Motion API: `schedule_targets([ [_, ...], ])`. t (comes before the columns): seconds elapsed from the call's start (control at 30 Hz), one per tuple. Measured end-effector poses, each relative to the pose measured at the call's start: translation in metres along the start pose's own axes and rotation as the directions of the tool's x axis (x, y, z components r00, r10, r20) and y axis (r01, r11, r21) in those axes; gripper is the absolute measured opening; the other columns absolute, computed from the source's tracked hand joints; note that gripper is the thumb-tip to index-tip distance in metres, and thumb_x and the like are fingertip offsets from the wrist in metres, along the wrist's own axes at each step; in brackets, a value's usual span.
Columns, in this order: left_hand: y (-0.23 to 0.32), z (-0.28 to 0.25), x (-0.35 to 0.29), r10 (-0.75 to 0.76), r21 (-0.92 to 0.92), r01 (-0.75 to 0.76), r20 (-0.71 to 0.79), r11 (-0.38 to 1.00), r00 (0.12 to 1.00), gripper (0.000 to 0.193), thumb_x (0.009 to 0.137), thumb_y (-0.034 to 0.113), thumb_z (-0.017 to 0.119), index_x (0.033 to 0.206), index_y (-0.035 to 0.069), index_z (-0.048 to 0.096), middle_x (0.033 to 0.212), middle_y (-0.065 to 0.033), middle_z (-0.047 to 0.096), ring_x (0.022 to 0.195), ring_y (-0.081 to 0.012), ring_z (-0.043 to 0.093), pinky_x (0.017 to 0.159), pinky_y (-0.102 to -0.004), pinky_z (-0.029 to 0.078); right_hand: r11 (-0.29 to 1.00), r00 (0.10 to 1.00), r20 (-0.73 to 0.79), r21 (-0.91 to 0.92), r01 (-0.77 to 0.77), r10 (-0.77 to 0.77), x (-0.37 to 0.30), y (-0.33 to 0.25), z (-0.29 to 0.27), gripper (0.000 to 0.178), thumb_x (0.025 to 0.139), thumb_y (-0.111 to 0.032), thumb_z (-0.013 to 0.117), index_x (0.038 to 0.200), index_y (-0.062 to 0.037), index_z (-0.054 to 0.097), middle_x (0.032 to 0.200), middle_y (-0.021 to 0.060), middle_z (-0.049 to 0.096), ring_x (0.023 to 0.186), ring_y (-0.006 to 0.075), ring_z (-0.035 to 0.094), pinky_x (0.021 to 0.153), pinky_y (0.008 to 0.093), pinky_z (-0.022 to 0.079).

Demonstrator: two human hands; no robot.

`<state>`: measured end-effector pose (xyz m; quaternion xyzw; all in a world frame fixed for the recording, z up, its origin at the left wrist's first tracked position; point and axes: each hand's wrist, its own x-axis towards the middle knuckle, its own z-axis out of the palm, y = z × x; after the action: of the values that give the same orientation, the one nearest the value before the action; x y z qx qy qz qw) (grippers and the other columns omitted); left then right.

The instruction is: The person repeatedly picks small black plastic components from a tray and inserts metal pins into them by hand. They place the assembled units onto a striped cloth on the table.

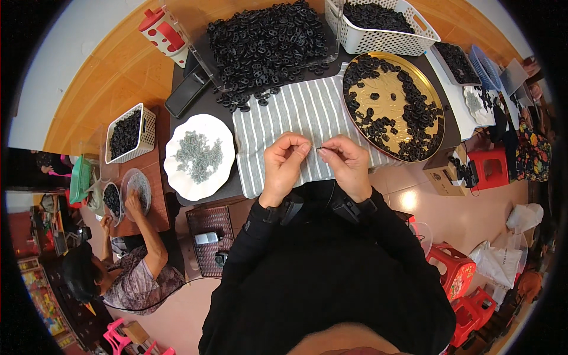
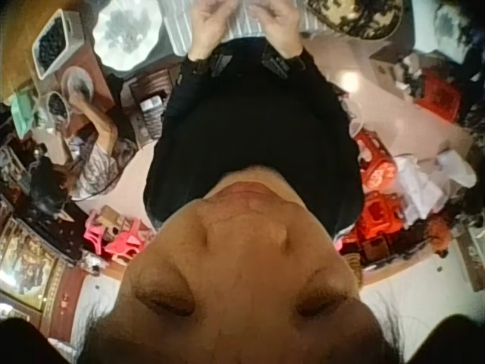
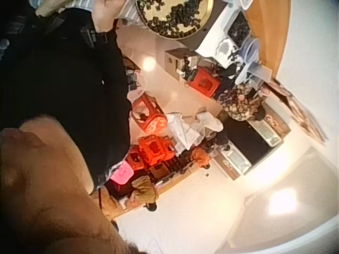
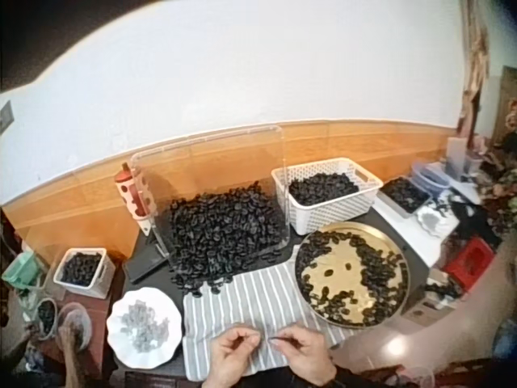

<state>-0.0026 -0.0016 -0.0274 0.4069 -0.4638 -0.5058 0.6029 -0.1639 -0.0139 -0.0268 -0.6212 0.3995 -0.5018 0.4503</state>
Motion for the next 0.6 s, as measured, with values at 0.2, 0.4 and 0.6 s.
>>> schedule_targets([
  [0.2, 0.000, 0.000, -0.001, 0.000, 0.005, 0.000, -0.016, 1.000, 1.000, 0.005, 0.091, -0.002, 0.061, 0.091, -0.003, 0.065, 0.091, -0.0027, 0.062, 0.081, -0.0086, 0.054, 0.075, -0.0224, 0.043, 0.476, 0.853, 0.390, -0.711, 0.519, -0.348, 0.009, -0.022, -0.009, 0.013, 0.070, -0.004, 0.061, 0.082, 0.0009, 0.061, 0.075, 0.0100, 0.050, 0.066, 0.0261, 0.055, 0.060, 0.0352, 0.047],
  [0.4, 0.001, 0.000, -0.001, -0.005, -0.013, 0.005, -0.017, 1.000, 1.000, 0.005, 0.091, -0.002, 0.060, 0.090, -0.003, 0.065, 0.090, -0.0028, 0.061, 0.082, -0.0088, 0.055, 0.076, -0.0222, 0.043, 0.665, 0.892, 0.257, -0.596, 0.450, -0.372, 0.003, -0.020, 0.004, 0.019, 0.073, 0.005, 0.063, 0.092, 0.0016, 0.064, 0.079, 0.0114, 0.056, 0.070, 0.0255, 0.059, 0.063, 0.0332, 0.049],
  [0.6, -0.001, -0.003, 0.000, -0.004, 0.053, 0.002, 0.040, 0.999, 0.999, 0.004, 0.090, -0.002, 0.060, 0.090, -0.003, 0.064, 0.091, -0.0028, 0.060, 0.083, -0.0094, 0.055, 0.077, -0.0230, 0.043, 0.999, 0.999, -0.004, 0.036, 0.032, -0.032, 0.000, -0.005, -0.003, 0.013, 0.085, 0.007, 0.061, 0.097, 0.0024, 0.064, 0.080, 0.0057, 0.061, 0.072, 0.0098, 0.059, 0.065, 0.0234, 0.046],
])
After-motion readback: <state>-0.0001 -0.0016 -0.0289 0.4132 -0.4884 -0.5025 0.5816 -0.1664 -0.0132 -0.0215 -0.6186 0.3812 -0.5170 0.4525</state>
